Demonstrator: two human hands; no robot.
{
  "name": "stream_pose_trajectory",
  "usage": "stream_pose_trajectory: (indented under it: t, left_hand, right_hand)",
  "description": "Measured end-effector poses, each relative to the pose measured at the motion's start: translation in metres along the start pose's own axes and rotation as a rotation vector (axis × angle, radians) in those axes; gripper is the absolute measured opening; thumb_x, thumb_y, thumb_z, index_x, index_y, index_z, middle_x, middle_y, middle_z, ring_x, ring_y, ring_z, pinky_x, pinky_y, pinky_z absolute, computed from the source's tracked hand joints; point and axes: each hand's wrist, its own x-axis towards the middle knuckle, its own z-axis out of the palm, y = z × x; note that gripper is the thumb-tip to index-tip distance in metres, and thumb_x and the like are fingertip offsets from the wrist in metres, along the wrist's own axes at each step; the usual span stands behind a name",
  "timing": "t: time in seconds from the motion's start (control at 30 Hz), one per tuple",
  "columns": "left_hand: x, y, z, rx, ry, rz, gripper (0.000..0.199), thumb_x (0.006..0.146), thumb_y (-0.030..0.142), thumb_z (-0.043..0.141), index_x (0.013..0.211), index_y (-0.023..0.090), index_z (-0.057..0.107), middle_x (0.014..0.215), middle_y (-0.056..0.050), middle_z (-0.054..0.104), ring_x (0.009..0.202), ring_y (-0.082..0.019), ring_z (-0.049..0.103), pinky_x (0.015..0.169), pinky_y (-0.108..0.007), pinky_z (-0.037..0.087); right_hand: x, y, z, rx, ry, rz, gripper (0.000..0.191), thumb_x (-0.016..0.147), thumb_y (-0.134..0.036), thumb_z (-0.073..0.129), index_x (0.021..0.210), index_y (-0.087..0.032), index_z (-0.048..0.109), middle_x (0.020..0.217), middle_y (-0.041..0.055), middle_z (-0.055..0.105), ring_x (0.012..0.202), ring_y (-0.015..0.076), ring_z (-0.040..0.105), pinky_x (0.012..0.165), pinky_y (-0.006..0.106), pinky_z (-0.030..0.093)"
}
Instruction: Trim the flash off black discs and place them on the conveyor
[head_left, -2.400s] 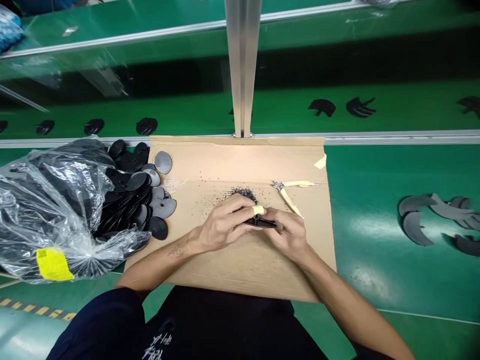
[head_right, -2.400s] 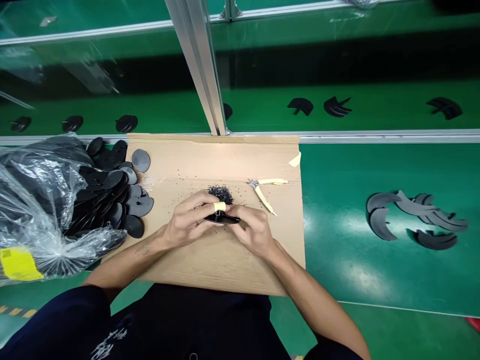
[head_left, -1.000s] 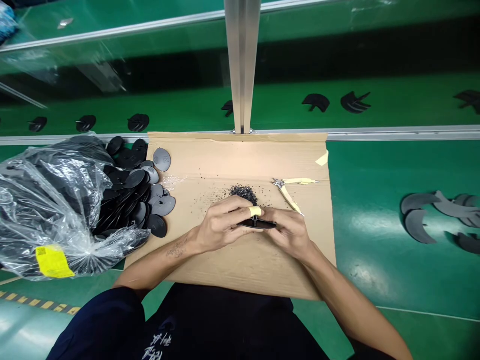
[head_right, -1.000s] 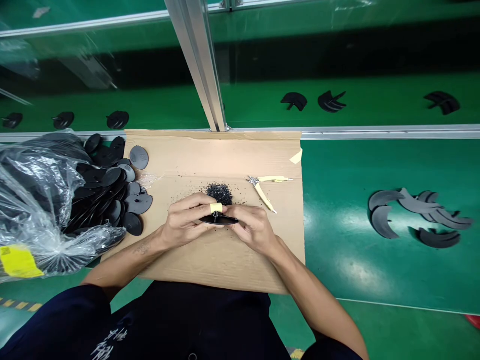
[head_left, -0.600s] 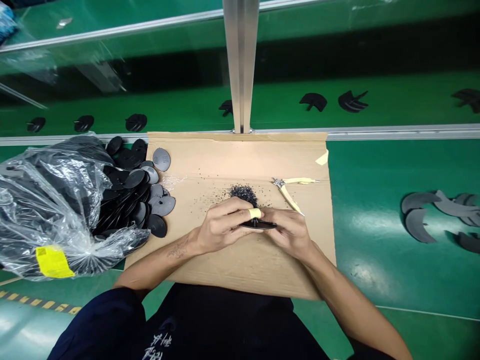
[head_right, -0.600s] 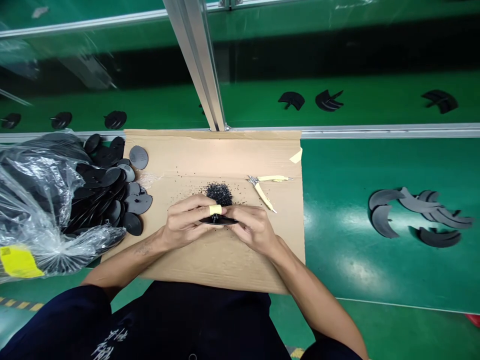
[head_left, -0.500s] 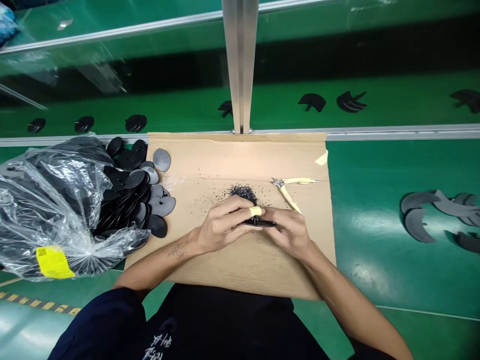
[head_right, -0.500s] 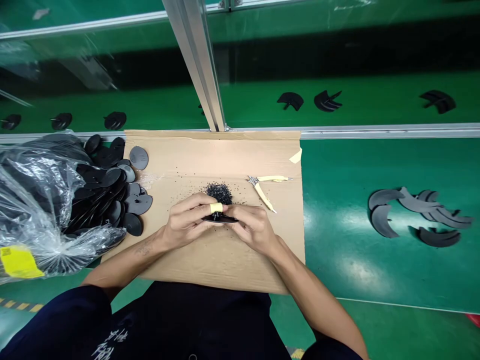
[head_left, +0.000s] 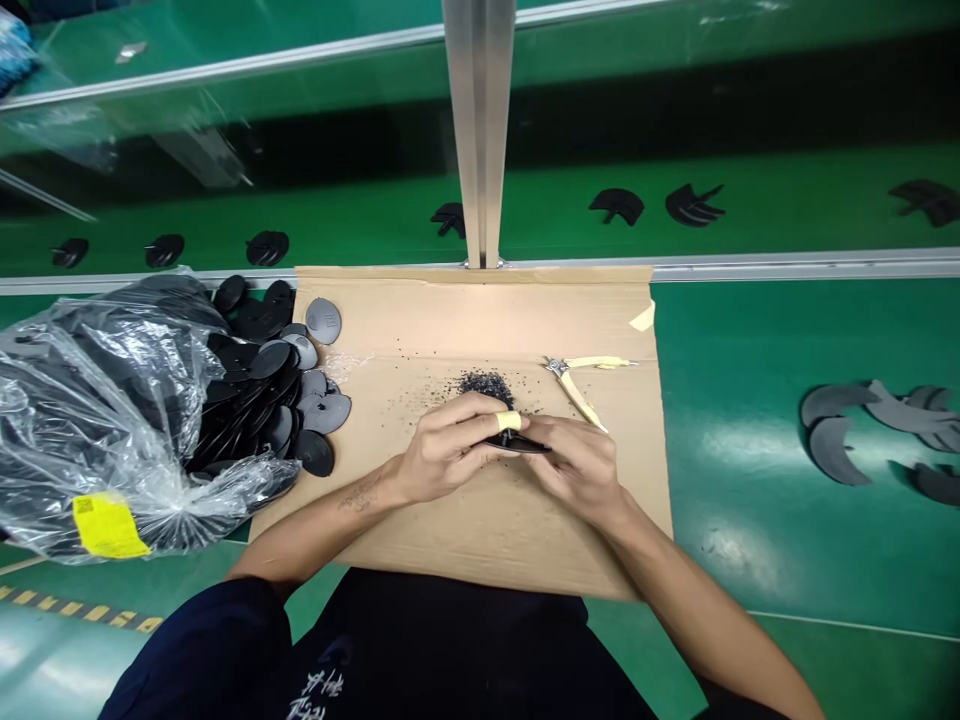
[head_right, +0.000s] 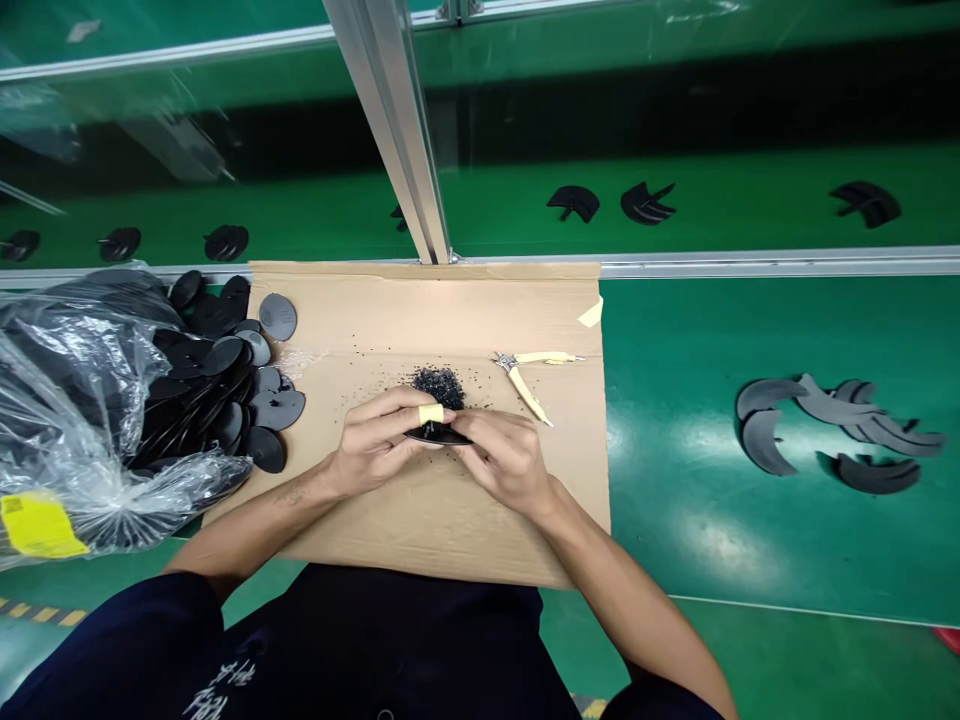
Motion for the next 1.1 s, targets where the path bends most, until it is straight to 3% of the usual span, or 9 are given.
stream_pose_trajectory:
  t: [0.23,0.37,0.57,0.73,0.9,1.0,1.1]
  left_hand:
    - [0.004,-0.003,-0.002,-0.041,0.004,-0.048,0.037,0.095,0.021,0.069,0.131,0.017,0.066,0.103,-0.009,0.066,0.092,-0.014,0.064,0.075,-0.024,0.057]
    - [0.009,-0.005,-0.011,0.059,-0.001,-0.009,0.036,0.094,0.028,0.07,0.129,0.019,0.067,0.095,-0.006,0.066,0.084,-0.014,0.063,0.071,-0.025,0.056]
    - [0.015,-0.003,-0.022,0.071,-0.073,0.056,0.033,0.095,0.025,0.069,0.127,0.017,0.066,0.095,-0.007,0.069,0.084,-0.013,0.066,0.073,-0.025,0.058]
    - [0.017,-0.004,-0.026,0.069,-0.12,0.079,0.021,0.097,0.026,0.066,0.116,0.015,0.07,0.087,-0.006,0.069,0.08,-0.013,0.066,0.071,-0.025,0.057]
    - [0.017,-0.004,-0.025,0.035,-0.12,0.048,0.023,0.097,0.026,0.067,0.117,0.013,0.069,0.09,-0.007,0.07,0.081,-0.013,0.066,0.071,-0.025,0.057]
    - [0.014,-0.003,-0.021,0.004,-0.107,-0.006,0.026,0.095,0.028,0.07,0.117,0.014,0.071,0.09,-0.007,0.072,0.079,-0.013,0.066,0.071,-0.024,0.057]
    - [0.01,-0.003,-0.019,-0.101,0.014,-0.213,0.028,0.092,0.032,0.074,0.115,0.015,0.073,0.093,-0.007,0.075,0.077,-0.012,0.068,0.07,-0.021,0.058]
  right_hand:
    - [0.0,-0.001,0.001,-0.056,0.048,-0.028,0.002,0.102,-0.016,0.064,0.103,-0.018,0.065,0.091,0.008,0.074,0.075,0.0209,0.074,0.069,0.03,0.063]
    - [-0.001,0.0,-0.001,-0.064,0.094,-0.015,0.01,0.099,-0.016,0.069,0.109,-0.018,0.069,0.092,0.0085,0.074,0.077,0.0227,0.074,0.071,0.033,0.064]
    - [-0.005,0.003,-0.002,-0.079,0.123,-0.078,0.029,0.101,-0.02,0.064,0.131,-0.019,0.066,0.099,0.0113,0.072,0.08,0.0247,0.071,0.067,0.036,0.061]
    - [-0.003,0.003,-0.001,-0.094,0.107,-0.099,0.035,0.098,-0.007,0.061,0.13,-0.021,0.066,0.097,0.0098,0.071,0.082,0.0238,0.069,0.067,0.036,0.06]
    - [-0.003,0.003,-0.001,-0.032,0.098,-0.088,0.028,0.101,-0.014,0.062,0.128,-0.019,0.066,0.097,0.0112,0.07,0.081,0.0245,0.069,0.066,0.037,0.059]
    - [-0.002,0.0,-0.001,0.06,0.085,-0.003,0.02,0.102,-0.02,0.067,0.122,-0.018,0.069,0.096,0.0101,0.071,0.079,0.0228,0.069,0.067,0.034,0.058]
    - [0.002,-0.005,-0.001,0.238,0.064,0.251,0.017,0.103,-0.033,0.069,0.107,-0.017,0.073,0.09,0.0063,0.072,0.074,0.0198,0.069,0.065,0.029,0.059]
